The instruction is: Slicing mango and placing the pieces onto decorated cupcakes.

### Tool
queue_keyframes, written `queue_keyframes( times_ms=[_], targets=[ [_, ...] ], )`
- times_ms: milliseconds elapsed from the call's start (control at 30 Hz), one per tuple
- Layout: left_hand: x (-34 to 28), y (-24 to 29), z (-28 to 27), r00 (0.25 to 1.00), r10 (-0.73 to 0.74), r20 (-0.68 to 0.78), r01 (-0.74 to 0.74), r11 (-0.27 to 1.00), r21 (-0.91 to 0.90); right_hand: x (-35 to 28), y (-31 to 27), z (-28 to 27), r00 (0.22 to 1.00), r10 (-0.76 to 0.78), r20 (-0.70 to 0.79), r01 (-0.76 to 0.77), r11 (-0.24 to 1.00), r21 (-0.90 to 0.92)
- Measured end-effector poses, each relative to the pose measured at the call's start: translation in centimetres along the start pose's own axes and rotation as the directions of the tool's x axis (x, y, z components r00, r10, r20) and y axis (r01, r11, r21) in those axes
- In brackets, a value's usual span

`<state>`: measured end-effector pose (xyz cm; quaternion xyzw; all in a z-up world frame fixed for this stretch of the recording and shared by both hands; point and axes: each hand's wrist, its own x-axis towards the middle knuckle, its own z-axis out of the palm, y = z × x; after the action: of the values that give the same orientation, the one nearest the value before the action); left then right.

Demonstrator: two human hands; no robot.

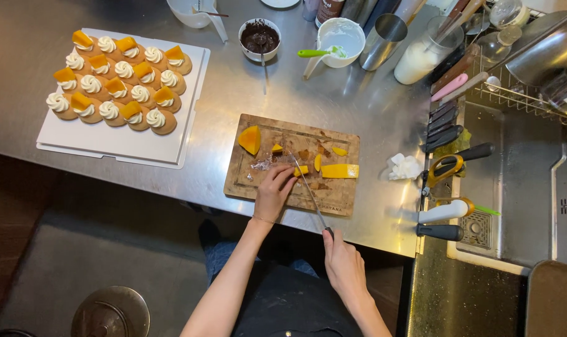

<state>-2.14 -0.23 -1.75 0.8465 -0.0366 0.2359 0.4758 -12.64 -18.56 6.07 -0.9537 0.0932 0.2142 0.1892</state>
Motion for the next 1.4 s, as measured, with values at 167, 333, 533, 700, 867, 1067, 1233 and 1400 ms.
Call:
queue_keyframes(
  times_ms=[167, 333, 533, 700, 867, 1067, 1233, 1400],
  targets=[
    [0.1, 0.1, 0.0, 1.000, 0.017, -0.003, -0.017, 1.000, 0.014, 0.4, 0.7, 0.7, 0.999, -0.037, -0.011, 0.037, 0.999, -0.022],
    [0.1, 0.1, 0.0, 1.000, -0.006, 0.008, 0.006, 1.000, 0.027, 0.4, 0.6, 0.6, 0.999, -0.042, 0.023, 0.043, 0.999, -0.020],
    [0.0, 0.0, 0.1, 1.000, -0.011, 0.000, 0.011, 1.000, 0.014, 1.4, 1.3, 2.2, 0.999, -0.034, -0.003, 0.034, 0.997, -0.063],
    [0.0, 0.3, 0.0, 0.999, -0.039, 0.012, 0.039, 0.999, 0.012, 1.0, 0.2, -0.3, 0.995, -0.009, 0.103, -0.003, 0.994, 0.109],
    [0.8, 0.4, 0.8, 0.995, -0.010, 0.103, 0.001, 0.996, 0.087, 0.3, 0.5, -1.9, 0.999, 0.012, -0.045, 0.007, 0.910, 0.415],
    [4.0, 2.7, 3.8, 0.952, 0.237, 0.192, -0.278, 0.934, 0.226, 2.3, 1.9, -4.0, 0.970, 0.209, -0.126, -0.041, 0.645, 0.763],
    [4.5, 1.0, 8.5, 0.926, 0.205, 0.316, -0.350, 0.780, 0.519, 8.8, 5.5, -2.9, 0.909, 0.273, -0.316, -0.016, 0.780, 0.626],
    [5.6, -2.1, 10.0, 0.951, 0.041, 0.306, -0.171, 0.895, 0.412, 16.7, 5.8, -0.4, 0.858, 0.200, -0.472, 0.050, 0.883, 0.466]
  ],
)
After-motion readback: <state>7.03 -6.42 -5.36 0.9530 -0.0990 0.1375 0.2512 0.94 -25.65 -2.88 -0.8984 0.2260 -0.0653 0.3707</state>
